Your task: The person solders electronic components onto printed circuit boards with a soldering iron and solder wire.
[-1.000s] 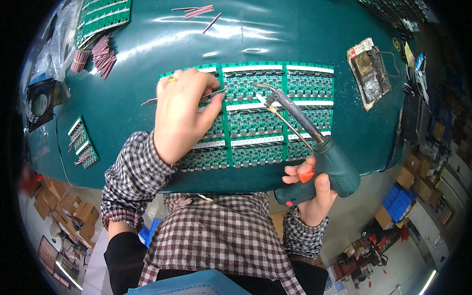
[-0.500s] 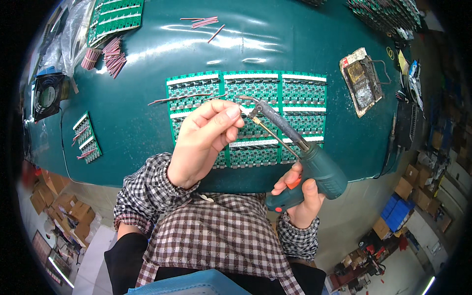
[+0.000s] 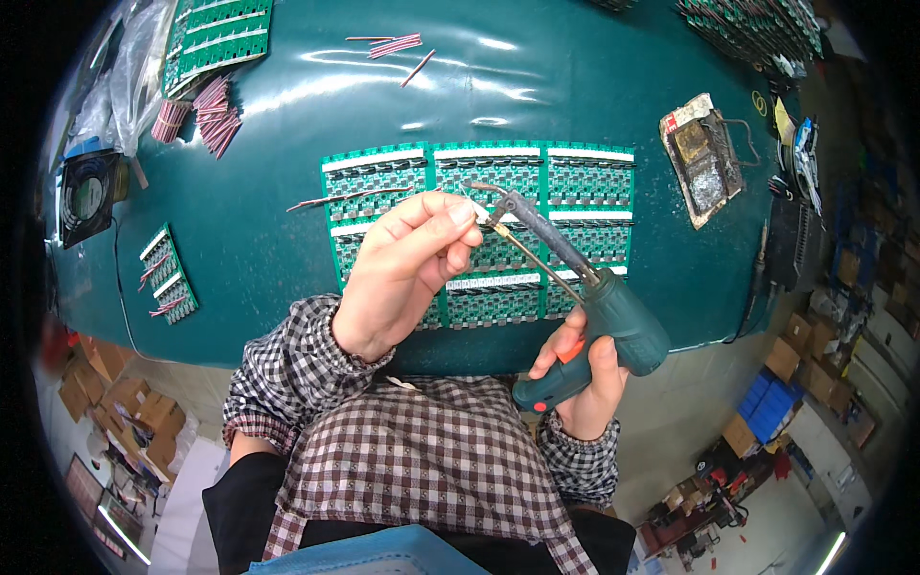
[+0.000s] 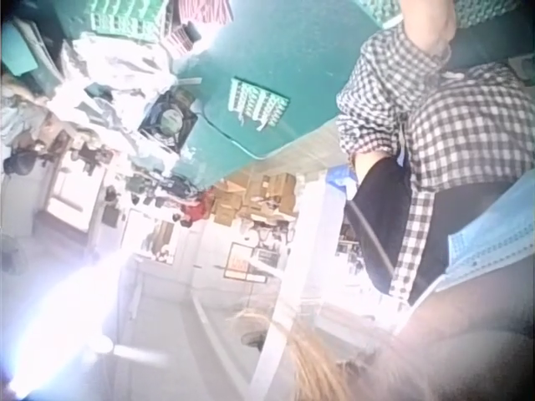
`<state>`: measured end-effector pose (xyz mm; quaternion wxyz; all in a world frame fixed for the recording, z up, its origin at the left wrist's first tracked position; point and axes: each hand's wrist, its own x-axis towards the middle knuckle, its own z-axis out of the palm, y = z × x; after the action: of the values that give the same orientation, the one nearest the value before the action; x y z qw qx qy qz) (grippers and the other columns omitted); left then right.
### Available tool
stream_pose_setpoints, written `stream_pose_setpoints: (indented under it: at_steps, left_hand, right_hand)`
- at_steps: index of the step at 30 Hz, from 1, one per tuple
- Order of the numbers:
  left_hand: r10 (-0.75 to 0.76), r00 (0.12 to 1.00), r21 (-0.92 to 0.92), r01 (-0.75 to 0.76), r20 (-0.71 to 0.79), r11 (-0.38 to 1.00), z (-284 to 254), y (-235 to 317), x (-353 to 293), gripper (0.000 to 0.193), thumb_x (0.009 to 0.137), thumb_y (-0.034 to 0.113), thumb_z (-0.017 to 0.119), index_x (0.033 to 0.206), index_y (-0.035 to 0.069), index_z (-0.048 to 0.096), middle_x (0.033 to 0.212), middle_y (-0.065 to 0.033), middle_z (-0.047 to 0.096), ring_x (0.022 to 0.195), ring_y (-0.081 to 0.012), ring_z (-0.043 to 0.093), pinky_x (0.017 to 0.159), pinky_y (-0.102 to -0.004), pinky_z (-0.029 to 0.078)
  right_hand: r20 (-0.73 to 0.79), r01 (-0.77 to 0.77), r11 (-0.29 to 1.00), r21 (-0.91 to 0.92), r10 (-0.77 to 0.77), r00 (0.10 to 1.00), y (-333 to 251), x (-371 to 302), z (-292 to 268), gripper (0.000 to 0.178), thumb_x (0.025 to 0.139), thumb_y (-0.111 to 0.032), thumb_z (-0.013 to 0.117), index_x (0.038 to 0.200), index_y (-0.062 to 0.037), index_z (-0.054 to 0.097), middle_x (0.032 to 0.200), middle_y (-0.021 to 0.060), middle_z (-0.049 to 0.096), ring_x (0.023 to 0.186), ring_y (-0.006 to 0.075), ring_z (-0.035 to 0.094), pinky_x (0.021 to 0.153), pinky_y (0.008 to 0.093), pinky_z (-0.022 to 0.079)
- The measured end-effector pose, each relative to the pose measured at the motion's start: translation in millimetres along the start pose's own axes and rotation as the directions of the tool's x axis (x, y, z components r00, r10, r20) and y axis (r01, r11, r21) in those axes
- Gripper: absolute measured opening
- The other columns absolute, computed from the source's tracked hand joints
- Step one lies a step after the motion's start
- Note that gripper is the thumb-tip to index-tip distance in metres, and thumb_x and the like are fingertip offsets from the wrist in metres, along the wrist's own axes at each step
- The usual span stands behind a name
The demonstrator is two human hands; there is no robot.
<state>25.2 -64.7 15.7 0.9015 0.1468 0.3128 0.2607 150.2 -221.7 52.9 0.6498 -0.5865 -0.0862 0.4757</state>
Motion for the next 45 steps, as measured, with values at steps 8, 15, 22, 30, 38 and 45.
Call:
stream_pose_setpoints:
  at_steps: [8, 15, 22, 30, 38, 45]
  left_hand:
    - [0.329, 0.942, 0.579, -0.307, 0.07, 0.755, -3.9, 7.2, -4.0, 0.017, 0.083, 0.009, 0.061, 0.098, 0.001, 0.059, 0.089, -0.0056, 0.061, 0.075, -0.0113, 0.058, 0.066, -0.0216, 0.047]
    - [0.565, 0.69, 0.892, -0.343, 0.452, -0.294, -17.2, 38.6, -5.9, 0.021, 0.072, 0.005, 0.066, 0.091, 0.003, 0.058, 0.09, -0.0104, 0.058, 0.087, -0.0293, 0.054, 0.077, -0.036, 0.041]
    - [0.503, 0.73, 0.871, -0.271, 0.464, -0.41, -29.7, 42.4, 1.5, 0.014, 0.069, 0.005, 0.066, 0.08, 0.004, 0.058, 0.075, -0.0103, 0.053, 0.072, -0.0285, 0.052, 0.065, -0.0361, 0.041]
    - [0.502, 0.716, 0.858, -0.279, 0.486, -0.432, -37.7, 37.9, 5.3, 0.013, 0.068, 0.002, 0.066, 0.076, 0.007, 0.057, 0.074, -0.007, 0.053, 0.069, -0.0259, 0.053, 0.063, -0.035, 0.04]
    - [0.446, 0.793, 0.875, -0.214, 0.415, -0.434, -30.9, 34.5, 11.1, 0.01, 0.07, 0.006, 0.063, 0.075, 0.009, 0.055, 0.073, -0.0046, 0.054, 0.07, -0.0239, 0.053, 0.064, -0.036, 0.037]
    - [0.448, 0.815, 0.9, -0.191, 0.368, -0.392, -29.2, 33.1, 16.0, 0.011, 0.068, 0.007, 0.064, 0.074, 0.01, 0.055, 0.072, -0.0017, 0.054, 0.07, -0.0215, 0.053, 0.068, -0.0362, 0.031]
  right_hand:
    - [-0.159, 0.351, 0.91, -0.221, -0.389, 0.907, -34.4, -0.8, -21.6, 0.039, 0.092, -0.034, 0.045, 0.109, 0.0008, 0.042, 0.08, 0.0053, 0.051, 0.067, 0.0154, 0.054, 0.056, 0.027, 0.05]
    - [-0.419, 0.243, 0.698, -0.674, -0.631, 0.653, -56.7, 45.2, -59.2, 0.023, 0.085, -0.015, 0.058, 0.093, 0.0069, 0.058, 0.081, 0.0103, 0.06, 0.065, 0.0205, 0.062, 0.056, 0.0294, 0.052]
    - [-0.343, 0.358, 0.845, -0.398, -0.499, 0.796, -55.0, 15.8, -39.2, 0.035, 0.087, -0.015, 0.055, 0.111, 0.009, 0.049, 0.09, 0.0158, 0.06, 0.081, 0.0288, 0.063, 0.06, 0.0315, 0.057]
    - [-0.031, 0.163, 0.939, -0.301, -0.181, 0.983, -25.9, 6.4, -3.5, 0.045, 0.089, -0.028, 0.051, 0.114, 0.0092, 0.044, 0.094, 0.0148, 0.056, 0.088, 0.0299, 0.061, 0.058, 0.031, 0.058]
    - [-0.085, 0.007, 0.918, -0.396, -0.045, 0.995, -18.1, 6.1, 13.4, 0.047, 0.083, -0.03, 0.058, 0.107, 0.0099, 0.05, 0.08, 0.0131, 0.057, 0.077, 0.0252, 0.061, 0.056, 0.0309, 0.056]
    - [-0.085, -0.025, 0.908, -0.419, -0.012, 0.996, -15.0, 4.7, 16.5, 0.047, 0.082, -0.027, 0.06, 0.106, 0.0113, 0.049, 0.077, 0.0135, 0.056, 0.074, 0.0242, 0.06, 0.058, 0.0316, 0.056]
